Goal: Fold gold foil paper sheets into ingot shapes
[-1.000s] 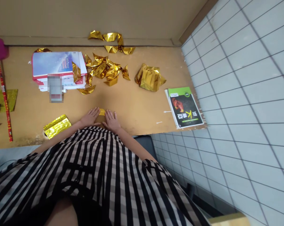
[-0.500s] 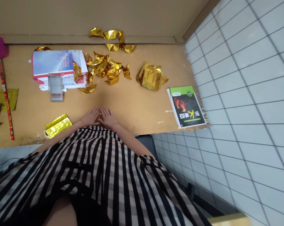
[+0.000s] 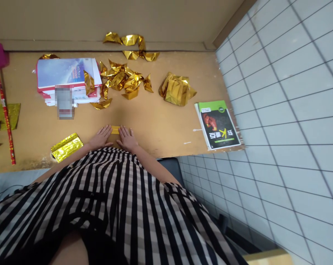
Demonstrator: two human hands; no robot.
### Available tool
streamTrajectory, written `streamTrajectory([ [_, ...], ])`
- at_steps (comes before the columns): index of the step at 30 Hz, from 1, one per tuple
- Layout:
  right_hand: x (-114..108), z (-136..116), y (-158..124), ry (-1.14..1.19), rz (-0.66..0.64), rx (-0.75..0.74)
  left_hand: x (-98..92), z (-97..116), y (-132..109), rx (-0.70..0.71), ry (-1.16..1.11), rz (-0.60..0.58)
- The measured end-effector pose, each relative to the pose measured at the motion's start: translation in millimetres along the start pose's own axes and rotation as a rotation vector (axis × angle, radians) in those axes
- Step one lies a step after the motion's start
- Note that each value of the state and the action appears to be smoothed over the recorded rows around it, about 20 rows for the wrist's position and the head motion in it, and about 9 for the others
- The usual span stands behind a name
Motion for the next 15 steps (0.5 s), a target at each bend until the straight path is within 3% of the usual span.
streamTrajectory([
  [8,2.3,0.3,1.7,0.013,0.026,-0.02,-1.4,4.5,-8.3,-0.086,0.024,0.004],
  [15,1.4,0.6,3.0,-0.009,0.021,-0.021,-4.5,15.0,7.3,0.027,0.019,-0.07],
])
Point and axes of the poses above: each hand's wrist, its own y-axis towards the middle knuckle, its own x-axis out of the palm, z = x × y, the point moved 4 cm from there along y, towards the middle knuckle, and after that the axes turned 9 degrees about x, right-handed, at the moved point
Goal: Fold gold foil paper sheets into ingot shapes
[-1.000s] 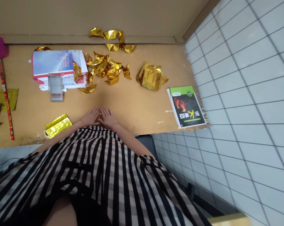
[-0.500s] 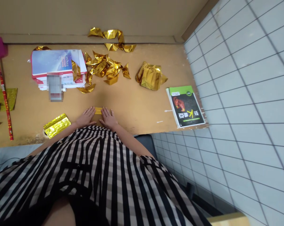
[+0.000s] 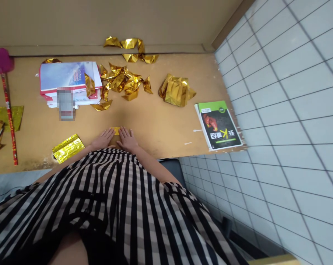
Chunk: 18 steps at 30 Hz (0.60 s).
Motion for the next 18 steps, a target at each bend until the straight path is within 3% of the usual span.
streamTrajectory([
  [5,-0.7,-2.7,1.5,-0.047,0.012,0.025,3.2,-1.8,1.2,0.006,0.011,-0.002],
  [11,-3.5,-15.4,3.3,-0.042,-0.002,-0.082,9.9,-5.2,2.7,0.01,0.017,0.007],
  [18,-5.3,-2.0,-8.5,-0.041,-0.039,-0.051,4.6,-2.5,0.3,-0.003,0.02,0.002],
])
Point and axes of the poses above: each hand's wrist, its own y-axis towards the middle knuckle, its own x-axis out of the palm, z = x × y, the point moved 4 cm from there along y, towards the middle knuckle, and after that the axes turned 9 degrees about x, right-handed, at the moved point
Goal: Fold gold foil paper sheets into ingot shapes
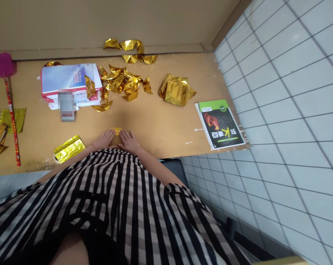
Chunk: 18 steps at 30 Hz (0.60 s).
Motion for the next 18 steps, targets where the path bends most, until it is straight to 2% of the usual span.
streamTrajectory([
  [6,10.4,10.6,-6.9,0.001,0.032,-0.001,-7.9,6.9,9.0,-0.018,0.011,0.024],
  [12,13.5,10.9,-5.7,-0.01,0.037,-0.009,-5.2,12.6,29.5,0.088,-0.007,0.056],
  [18,7.0,8.5,-8.1,-0.004,0.003,0.015,1.4,5.3,21.2,0.073,-0.009,0.048],
])
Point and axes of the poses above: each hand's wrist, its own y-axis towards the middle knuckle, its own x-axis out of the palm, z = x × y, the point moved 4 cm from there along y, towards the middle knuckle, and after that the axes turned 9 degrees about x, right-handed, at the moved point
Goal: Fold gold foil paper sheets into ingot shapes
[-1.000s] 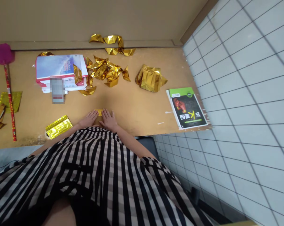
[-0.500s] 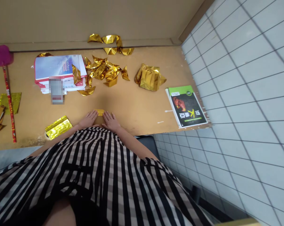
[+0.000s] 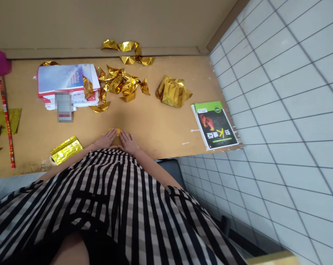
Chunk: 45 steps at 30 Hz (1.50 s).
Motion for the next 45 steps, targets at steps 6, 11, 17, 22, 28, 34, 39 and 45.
streamTrajectory([
  [6,0.0,-0.1,0.4,0.013,0.02,-0.005,1.4,-9.2,-19.7,-0.062,-0.002,-0.022],
  [11,4.5,2.3,2.9,0.006,0.017,-0.005,5.4,-18.2,-35.3,-0.134,-0.023,-0.005],
  [17,9.5,5.3,5.7,0.035,0.055,-0.024,14.9,-27.2,-51.8,-0.228,-0.041,0.028],
  [22,2.6,4.4,4.7,0.046,0.062,0.003,17.4,-28.8,-53.3,-0.258,-0.06,0.09],
  [28,-15.4,-0.8,3.2,0.044,0.168,-0.012,4.4,-31.0,-46.4,-0.238,-0.076,0.254],
  [34,-27.5,-5.7,10.1,0.005,0.226,-0.036,-11.4,-33.6,-39.8,-0.194,-0.12,0.378],
  [39,-32.6,-8.1,10.9,-0.041,0.21,-0.077,-18.6,-33.3,-37.6,-0.203,-0.14,0.382],
  [45,-41.4,-9.0,12.3,0.015,0.159,0.001,-24.8,-30.3,-40.7,-0.196,-0.171,0.422],
])
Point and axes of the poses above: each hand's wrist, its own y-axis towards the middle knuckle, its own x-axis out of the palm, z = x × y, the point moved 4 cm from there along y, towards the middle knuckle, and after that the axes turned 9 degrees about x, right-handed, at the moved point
